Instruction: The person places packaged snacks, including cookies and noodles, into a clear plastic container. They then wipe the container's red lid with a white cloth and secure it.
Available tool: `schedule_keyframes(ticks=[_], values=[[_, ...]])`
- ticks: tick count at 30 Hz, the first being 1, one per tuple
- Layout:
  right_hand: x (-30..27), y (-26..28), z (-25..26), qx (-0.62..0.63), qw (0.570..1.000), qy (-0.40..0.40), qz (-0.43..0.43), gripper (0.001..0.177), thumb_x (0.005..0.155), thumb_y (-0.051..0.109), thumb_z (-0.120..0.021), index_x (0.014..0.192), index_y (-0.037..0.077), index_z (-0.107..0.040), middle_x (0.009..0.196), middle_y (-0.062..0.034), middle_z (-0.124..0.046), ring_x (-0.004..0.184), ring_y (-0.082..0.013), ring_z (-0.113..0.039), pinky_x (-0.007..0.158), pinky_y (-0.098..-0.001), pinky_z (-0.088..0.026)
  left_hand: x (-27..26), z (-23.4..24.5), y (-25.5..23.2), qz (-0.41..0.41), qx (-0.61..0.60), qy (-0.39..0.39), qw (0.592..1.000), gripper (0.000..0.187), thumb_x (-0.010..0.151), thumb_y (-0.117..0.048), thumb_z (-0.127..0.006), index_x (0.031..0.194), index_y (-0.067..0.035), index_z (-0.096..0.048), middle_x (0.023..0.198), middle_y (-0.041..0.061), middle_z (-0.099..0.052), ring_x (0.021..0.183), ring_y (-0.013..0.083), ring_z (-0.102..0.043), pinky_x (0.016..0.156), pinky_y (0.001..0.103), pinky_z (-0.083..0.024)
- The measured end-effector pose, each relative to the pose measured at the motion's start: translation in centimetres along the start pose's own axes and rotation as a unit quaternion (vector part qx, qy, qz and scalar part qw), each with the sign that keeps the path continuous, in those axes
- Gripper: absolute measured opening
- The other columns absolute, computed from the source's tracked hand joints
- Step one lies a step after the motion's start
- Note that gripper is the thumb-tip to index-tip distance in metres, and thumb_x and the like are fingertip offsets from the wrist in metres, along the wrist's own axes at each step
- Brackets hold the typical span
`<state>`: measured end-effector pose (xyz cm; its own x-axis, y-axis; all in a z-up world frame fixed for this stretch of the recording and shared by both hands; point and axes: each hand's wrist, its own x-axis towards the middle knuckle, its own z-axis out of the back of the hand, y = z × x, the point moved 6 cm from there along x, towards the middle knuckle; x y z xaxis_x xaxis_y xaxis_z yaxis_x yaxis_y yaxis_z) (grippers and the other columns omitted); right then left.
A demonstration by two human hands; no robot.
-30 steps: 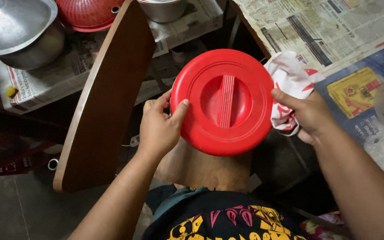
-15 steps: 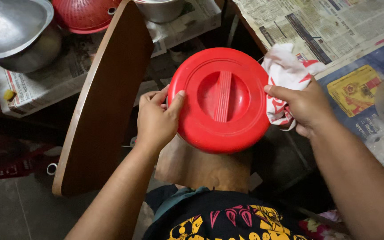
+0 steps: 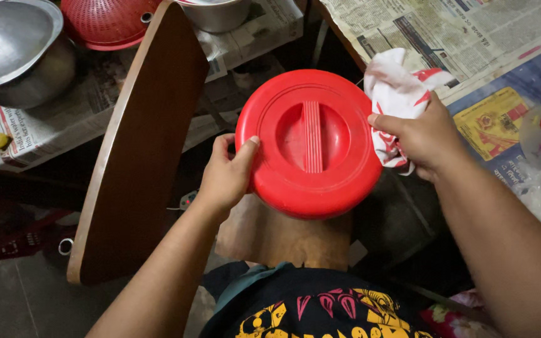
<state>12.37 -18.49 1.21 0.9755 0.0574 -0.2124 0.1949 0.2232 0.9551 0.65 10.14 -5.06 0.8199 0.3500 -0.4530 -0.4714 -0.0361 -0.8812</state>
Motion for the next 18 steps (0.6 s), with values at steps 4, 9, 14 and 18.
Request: schedule_keyframes(ticks=[4, 9, 14, 18], values=[[-2.2, 4.8, -0.1, -0.387, 0.866, -0.104, 0.3, 0.057, 0.085, 0.015, -0.089, 0.128, -0.003, -0.056, 0.124, -0.0222, -0.061, 0.113, -0.0381, -0.064, 0.093, -0.0486, -0.054, -0.5, 0.0, 0.3, -0.016, -0.023, 0.014, 1.0, 0.057, 0.092, -0.042, -0.064, 0.137, -0.007, -0.054, 0.097, 0.012, -0.071, 0.072, 0.0159, -0.068, 0.055, 0.031, -0.056], [-4.5, 7.8, -7.5, -0.487, 0.761, -0.015, 0.428, 0.04, 0.079, 0.004, -0.075, 0.117, 0.017, -0.08, 0.141, -0.0214, -0.052, 0.13, -0.0398, -0.05, 0.091, -0.0411, -0.053, -0.4, -0.7, 0.1, -0.097, -0.097, 0.034, 0.99, 0.082, 0.086, -0.028, -0.072, 0.152, -0.009, -0.028, 0.12, 0.009, -0.07, 0.095, 0.0161, -0.072, 0.074, 0.03, -0.061], [-5.7, 8.0, -13.1, -0.609, 0.674, 0.059, 0.413, 0.023, 0.085, 0.025, -0.068, 0.097, 0.008, -0.079, 0.116, -0.0114, -0.062, 0.111, -0.0334, -0.056, 0.08, -0.0463, -0.053, -0.5, -0.7, -0.3, -0.177, -0.069, 0.027, 0.981, 0.075, 0.089, -0.023, -0.073, 0.153, -0.003, -0.038, 0.132, 0.015, -0.069, 0.114, 0.0192, -0.07, 0.095, 0.032, -0.056], [-7.7, 7.3, -15.3, -0.661, 0.586, 0.084, 0.461, 0.021, 0.086, 0.024, -0.064, 0.088, 0.011, -0.08, 0.108, -0.0064, -0.067, 0.11, -0.0302, -0.057, 0.069, -0.0439, -0.052, -0.7, -0.5, -0.5, -0.192, 0.033, -0.043, 0.98, 0.067, 0.088, -0.026, -0.072, 0.147, -0.004, -0.051, 0.13, 0.015, -0.072, 0.117, 0.0205, -0.072, 0.101, 0.032, -0.054]])
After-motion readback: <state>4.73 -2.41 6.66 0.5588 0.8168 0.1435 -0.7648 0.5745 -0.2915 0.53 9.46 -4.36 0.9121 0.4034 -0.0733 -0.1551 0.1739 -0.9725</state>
